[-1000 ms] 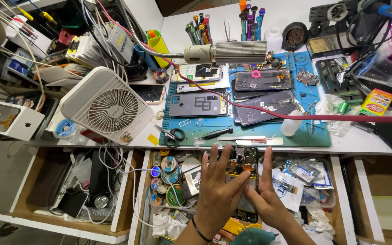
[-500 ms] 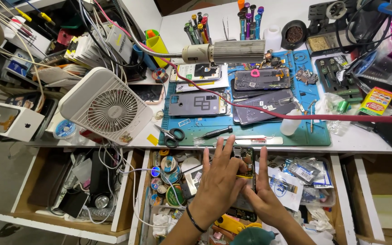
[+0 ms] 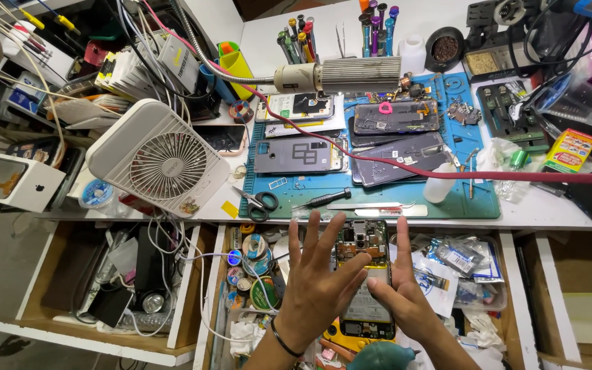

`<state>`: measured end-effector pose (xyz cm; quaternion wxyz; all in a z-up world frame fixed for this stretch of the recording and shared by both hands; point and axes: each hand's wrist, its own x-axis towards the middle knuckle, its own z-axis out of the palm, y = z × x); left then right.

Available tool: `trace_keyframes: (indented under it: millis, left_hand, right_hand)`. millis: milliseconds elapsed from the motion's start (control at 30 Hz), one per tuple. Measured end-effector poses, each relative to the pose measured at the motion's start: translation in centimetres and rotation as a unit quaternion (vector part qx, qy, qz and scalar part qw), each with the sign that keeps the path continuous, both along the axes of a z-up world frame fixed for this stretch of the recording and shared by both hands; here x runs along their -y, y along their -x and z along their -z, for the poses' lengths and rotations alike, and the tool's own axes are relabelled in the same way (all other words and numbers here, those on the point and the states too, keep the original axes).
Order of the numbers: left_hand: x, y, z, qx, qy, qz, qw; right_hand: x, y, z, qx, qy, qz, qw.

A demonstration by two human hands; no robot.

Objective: The person holds a disassembled smartphone, manipulates internal components, and repeatedly powers the device on to check the screen. The person also picks up and sets down a small part from the workbench while continuing to handle the phone.

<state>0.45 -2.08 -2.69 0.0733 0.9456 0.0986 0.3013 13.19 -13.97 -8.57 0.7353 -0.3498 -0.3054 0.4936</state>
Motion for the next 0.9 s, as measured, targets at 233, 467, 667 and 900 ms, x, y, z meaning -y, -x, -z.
trace_keyframes:
  millis: [233, 467, 667, 900]
  left_hand:
    - [-2.6, -0.8, -3.1, -0.108, -0.063, 0.067, 0.99]
    - [-3.1, -1.0, -3.0, -0.108, -0.064, 0.072, 0.989]
    - [-0.8, -0.3, -1.7, -0.037, -0.02, 0.06, 0.997]
    - [1.0, 0.1, 0.3, -0.004, -0.007, -0.005, 1.0]
  right_hand:
    - [0.1, 0.0, -0.1, 0.008, 0.034, -0.01, 0.999]
    - [0.2, -0.1, -0.2, 0.021, 0.037, -0.016, 0.999]
    - [0.1, -0.1, -0.2, 0.052, 0.03, 0.01, 0.998]
    - [-0.1, 0.4, -0.4, 0.152, 0.082, 0.071, 0.982]
